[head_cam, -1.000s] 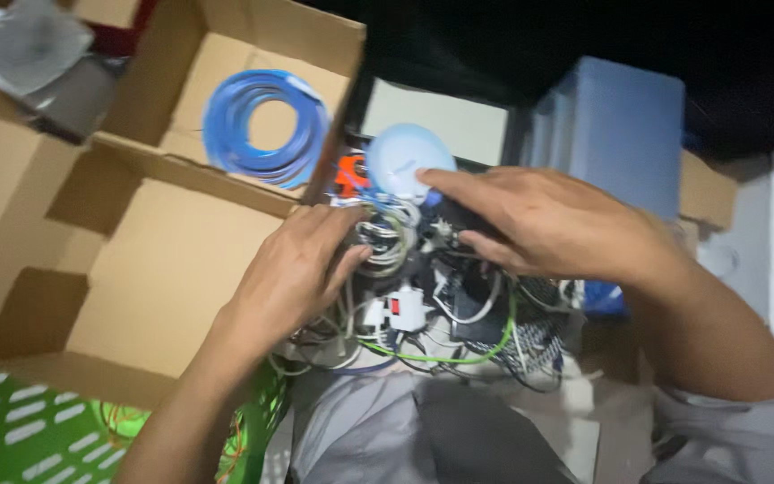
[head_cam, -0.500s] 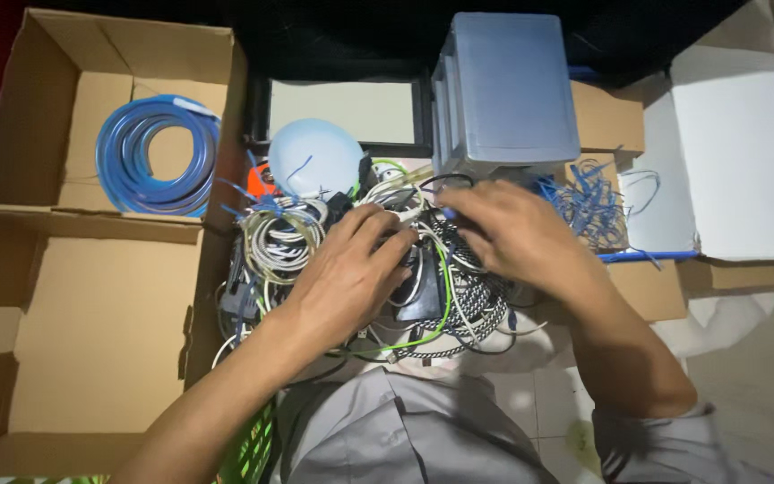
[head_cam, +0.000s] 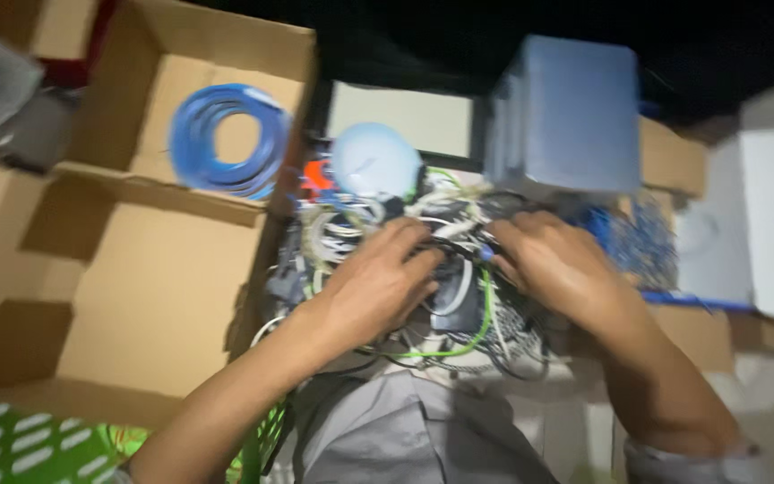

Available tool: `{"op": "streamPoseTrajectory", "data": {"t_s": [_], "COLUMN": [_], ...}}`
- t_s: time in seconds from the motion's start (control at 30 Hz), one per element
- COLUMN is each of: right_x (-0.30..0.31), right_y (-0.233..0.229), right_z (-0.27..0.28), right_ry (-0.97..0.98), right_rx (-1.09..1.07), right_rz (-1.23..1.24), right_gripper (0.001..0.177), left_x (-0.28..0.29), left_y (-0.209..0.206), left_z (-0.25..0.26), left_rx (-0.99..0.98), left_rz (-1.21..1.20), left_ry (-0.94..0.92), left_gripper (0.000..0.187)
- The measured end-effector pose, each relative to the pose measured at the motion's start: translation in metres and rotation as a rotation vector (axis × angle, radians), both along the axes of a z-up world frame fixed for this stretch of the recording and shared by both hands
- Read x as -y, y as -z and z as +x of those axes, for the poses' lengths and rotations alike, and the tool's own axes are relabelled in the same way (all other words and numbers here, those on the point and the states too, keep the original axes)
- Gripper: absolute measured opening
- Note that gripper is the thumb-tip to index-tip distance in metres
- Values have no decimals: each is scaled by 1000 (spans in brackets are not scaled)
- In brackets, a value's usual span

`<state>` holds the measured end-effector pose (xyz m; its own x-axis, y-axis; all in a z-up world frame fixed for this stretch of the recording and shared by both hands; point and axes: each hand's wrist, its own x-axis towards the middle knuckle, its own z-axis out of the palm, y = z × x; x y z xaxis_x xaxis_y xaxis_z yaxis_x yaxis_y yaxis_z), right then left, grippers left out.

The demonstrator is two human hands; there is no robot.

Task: The person untangles and organizes various cables and wires on the floor. They separate different types of cables, coil them neatly, and place them into cardboard boxes.

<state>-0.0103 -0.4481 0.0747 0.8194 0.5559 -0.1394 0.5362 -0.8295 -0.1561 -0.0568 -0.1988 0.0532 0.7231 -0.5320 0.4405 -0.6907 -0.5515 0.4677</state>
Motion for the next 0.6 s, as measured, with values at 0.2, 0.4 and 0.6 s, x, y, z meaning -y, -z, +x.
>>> {"op": "streamPoseTrajectory", "data": {"t_s": [0.2,0.4,0.6], "right_x": [-64,-169,-276], "right_y": [-36,-22,34], "right_z": [28,105,184], "right_ry": [-324,-551,-366], "right_rx": [193,150,-68], "right_rz": [248,314,228], "right_gripper": [19,8,21], "left_x": [-44,-108,-188], "left_y": [-13,-16,16], "left_z": [-4,-3,45], "left_rx": [-93,-4,-66], "left_rz": [-103,-219,-113], "left_ry": [-116,-406,-694], "left_gripper": [17,9,9]}}
